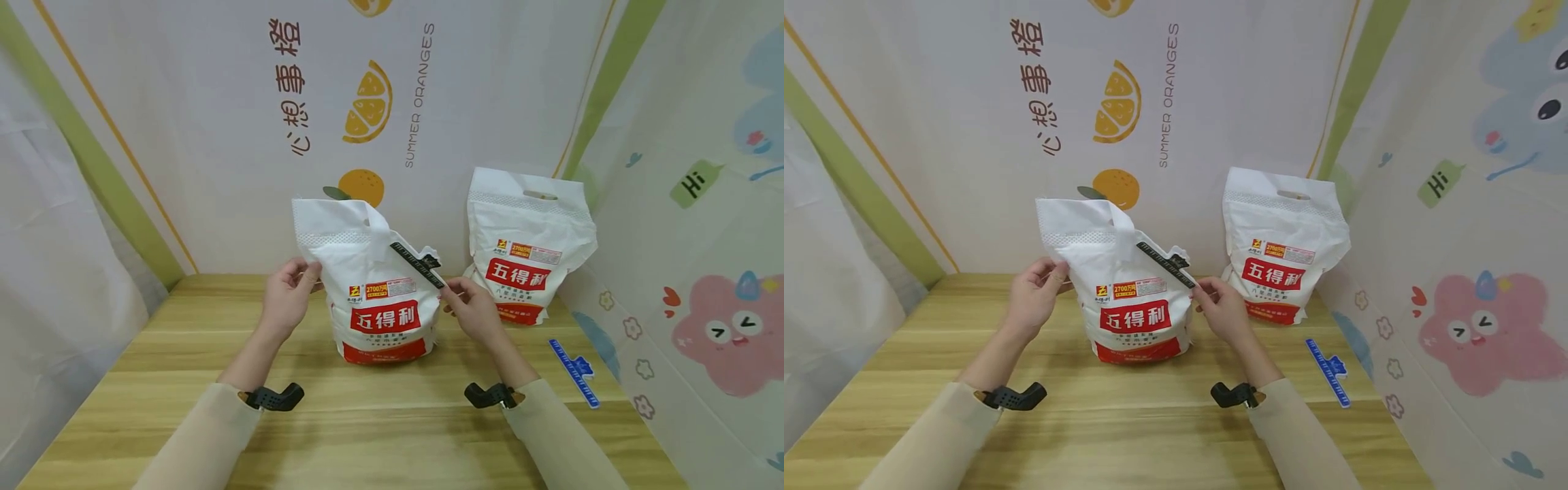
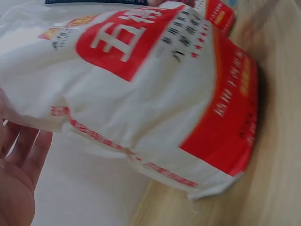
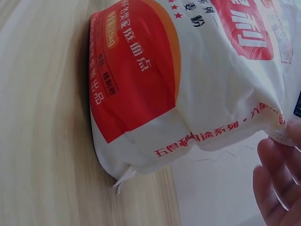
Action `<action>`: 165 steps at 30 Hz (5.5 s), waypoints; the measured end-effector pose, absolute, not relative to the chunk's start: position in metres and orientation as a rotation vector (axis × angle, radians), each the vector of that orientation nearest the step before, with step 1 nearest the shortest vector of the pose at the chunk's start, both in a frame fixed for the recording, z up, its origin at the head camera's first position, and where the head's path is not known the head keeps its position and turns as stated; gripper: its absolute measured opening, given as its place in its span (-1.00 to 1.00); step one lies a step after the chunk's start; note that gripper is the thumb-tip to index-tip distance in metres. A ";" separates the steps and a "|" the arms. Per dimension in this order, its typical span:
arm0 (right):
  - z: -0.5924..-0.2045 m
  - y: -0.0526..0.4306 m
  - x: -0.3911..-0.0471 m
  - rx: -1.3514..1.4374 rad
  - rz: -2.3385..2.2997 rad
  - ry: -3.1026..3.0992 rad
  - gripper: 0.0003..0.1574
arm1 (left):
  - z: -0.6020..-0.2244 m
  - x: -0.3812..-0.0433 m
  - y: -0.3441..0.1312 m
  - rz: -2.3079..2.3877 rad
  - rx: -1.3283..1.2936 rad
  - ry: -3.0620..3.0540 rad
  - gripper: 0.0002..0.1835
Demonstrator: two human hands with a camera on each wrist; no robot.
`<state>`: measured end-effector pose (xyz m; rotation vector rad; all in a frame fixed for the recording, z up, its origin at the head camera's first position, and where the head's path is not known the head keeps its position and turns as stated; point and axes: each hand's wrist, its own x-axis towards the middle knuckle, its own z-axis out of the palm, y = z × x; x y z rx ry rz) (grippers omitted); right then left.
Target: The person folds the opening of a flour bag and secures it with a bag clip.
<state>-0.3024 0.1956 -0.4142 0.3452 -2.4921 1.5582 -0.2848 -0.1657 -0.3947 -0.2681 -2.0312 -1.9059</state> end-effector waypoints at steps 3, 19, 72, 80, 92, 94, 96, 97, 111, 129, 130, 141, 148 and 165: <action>-0.413 0.195 -0.302 0.342 1.527 -2.481 -0.80 | -0.404 -0.282 -0.164 -1.922 -0.258 -2.066 -0.66; -0.412 0.194 -0.300 0.268 1.569 -2.504 -0.89 | -0.406 -0.279 -0.165 -1.914 -0.132 -2.023 -0.76; -0.439 0.163 -0.296 0.481 1.929 -2.667 -0.02 | -0.440 -0.272 -0.113 -1.993 -0.324 -2.303 0.22; -0.442 0.164 -0.295 0.435 1.846 -2.705 -0.05 | -0.445 -0.276 -0.116 -1.954 -0.367 -2.311 0.06; -0.450 0.163 -0.294 0.535 1.858 -2.764 -0.01 | -0.452 -0.276 -0.118 -1.953 -0.399 -2.344 0.02; -0.451 0.163 -0.293 0.519 1.879 -2.774 -0.01 | -0.452 -0.276 -0.117 -1.954 -0.401 -2.345 0.02; -0.451 0.163 -0.293 0.502 1.870 -2.788 0.01 | -0.452 -0.276 -0.117 -1.951 -0.393 -2.348 0.03; -0.451 0.163 -0.293 0.493 1.865 -2.794 0.02 | -0.452 -0.275 -0.117 -1.947 -0.392 -2.351 0.03; -0.452 0.160 -0.295 0.523 1.828 -2.797 0.02 | -0.451 -0.275 -0.119 -1.910 -0.390 -2.363 0.01; -0.453 0.152 -0.298 0.555 1.822 -2.798 0.04 | -0.454 -0.273 -0.127 -1.863 -0.384 -2.386 0.01; -0.454 0.151 -0.298 0.558 1.820 -2.796 0.04 | -0.455 -0.273 -0.128 -1.857 -0.388 -2.388 0.01; -0.454 0.134 -0.301 0.572 1.841 -2.804 -0.04 | -0.457 -0.271 -0.143 -1.860 -0.361 -2.378 -0.02; -0.453 0.127 -0.304 0.586 1.820 -2.820 0.02 | -0.457 -0.270 -0.152 -1.844 -0.348 -2.387 -0.02; -0.453 0.104 -0.310 0.567 1.851 -2.801 0.03 | -0.457 -0.276 -0.173 -1.772 -0.302 -2.438 -0.04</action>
